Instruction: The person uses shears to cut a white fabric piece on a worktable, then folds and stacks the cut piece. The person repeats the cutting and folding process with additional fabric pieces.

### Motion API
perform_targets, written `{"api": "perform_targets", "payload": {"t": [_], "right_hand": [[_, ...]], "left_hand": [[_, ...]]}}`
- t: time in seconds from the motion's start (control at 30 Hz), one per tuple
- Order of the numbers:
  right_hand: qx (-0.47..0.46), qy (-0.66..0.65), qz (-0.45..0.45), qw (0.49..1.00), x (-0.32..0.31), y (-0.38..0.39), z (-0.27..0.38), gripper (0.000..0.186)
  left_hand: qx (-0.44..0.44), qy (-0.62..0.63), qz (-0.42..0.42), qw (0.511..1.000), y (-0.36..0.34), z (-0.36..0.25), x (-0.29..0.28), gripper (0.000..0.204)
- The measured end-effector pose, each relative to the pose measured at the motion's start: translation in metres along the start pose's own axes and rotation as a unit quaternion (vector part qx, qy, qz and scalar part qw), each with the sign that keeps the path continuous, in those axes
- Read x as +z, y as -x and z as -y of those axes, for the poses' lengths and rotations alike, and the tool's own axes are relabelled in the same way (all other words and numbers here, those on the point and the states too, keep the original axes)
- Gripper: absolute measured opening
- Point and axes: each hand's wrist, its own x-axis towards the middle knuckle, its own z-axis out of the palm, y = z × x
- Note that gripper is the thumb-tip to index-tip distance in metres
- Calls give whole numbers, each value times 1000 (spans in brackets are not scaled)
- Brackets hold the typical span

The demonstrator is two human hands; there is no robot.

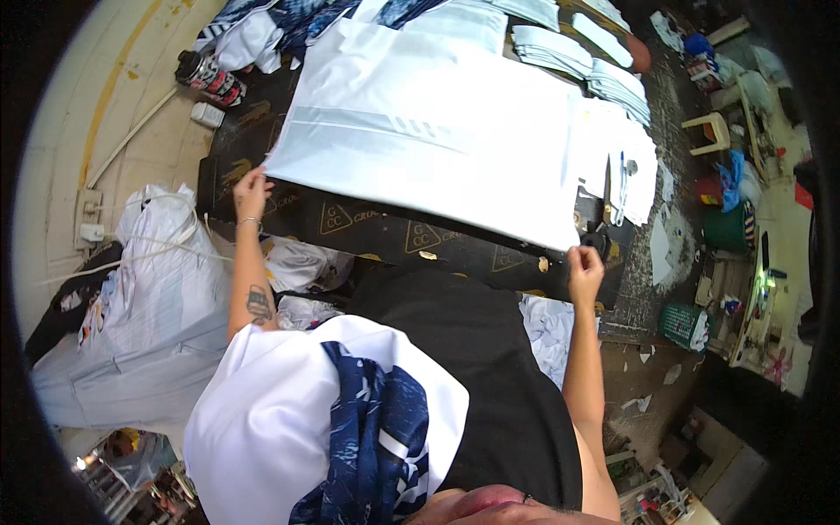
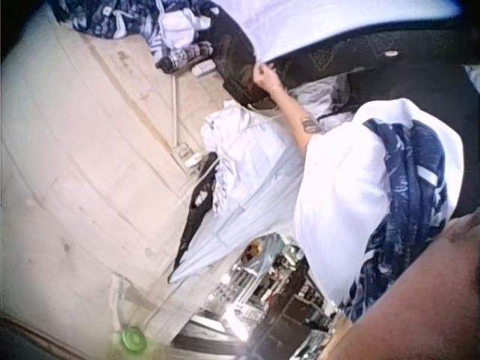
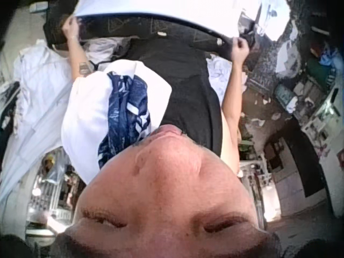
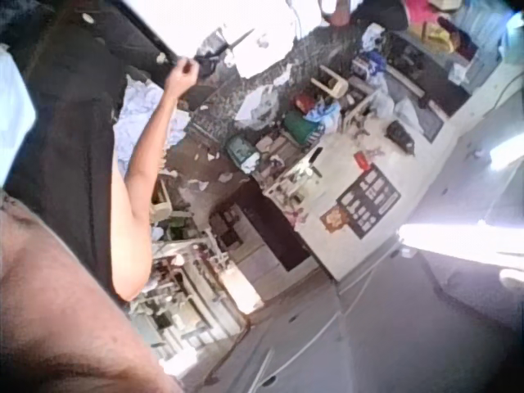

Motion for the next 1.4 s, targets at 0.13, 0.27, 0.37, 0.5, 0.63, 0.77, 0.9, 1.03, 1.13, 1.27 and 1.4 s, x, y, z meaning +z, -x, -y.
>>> {"api": "perform_targets", "payload": {"t": [0.13, 0.27, 0.37, 0.5, 0.63, 0.77, 0.9, 1.03, 1.13, 1.27, 1.4], "right_hand": [[-188, 296, -8, 937, 40, 38, -30, 40], [-204, 340, 54, 916, 50, 61, -34, 59], [-182, 351, 44, 917, 53, 68, -35, 61], [-212, 377, 12, 901, 58, 71, -39, 62], [-207, 409, 1, 889, 60, 68, -40, 62], [-204, 391, -14, 897, 57, 61, -35, 62], [-251, 452, -2, 856, 53, 54, -24, 60], [-254, 431, -47, 865, 47, 45, -10, 52], [-159, 475, 90, 861, 43, 33, -3, 54], [-255, 358, 32, 897, 42, 19, 1, 67], [-195, 473, 127, 850, 35, 22, 5, 71]], "left_hand": [[-74, 20, -84, 994, 8, 39, 20, 29], [-74, -118, -76, 987, -12, 2, 17, 27], [113, 49, -88, 988, -25, -28, 15, 28], [-89, 43, -96, 990, -16, -27, 16, 29], [-48, -278, -145, 948, 13, -3, 27, 37], [37, -527, -206, 824, 44, 6, 49, 51], [30, -555, -132, 821, 64, 0, 65, 58], [5, -514, -103, 851, 60, -5, 67, 57], [18, -490, -117, 864, 30, -5, 73, 58], [134, -413, -70, 898, -30, -27, 96, 65], [-54, -521, -1, 852, -29, -118, 111, 69]]}}
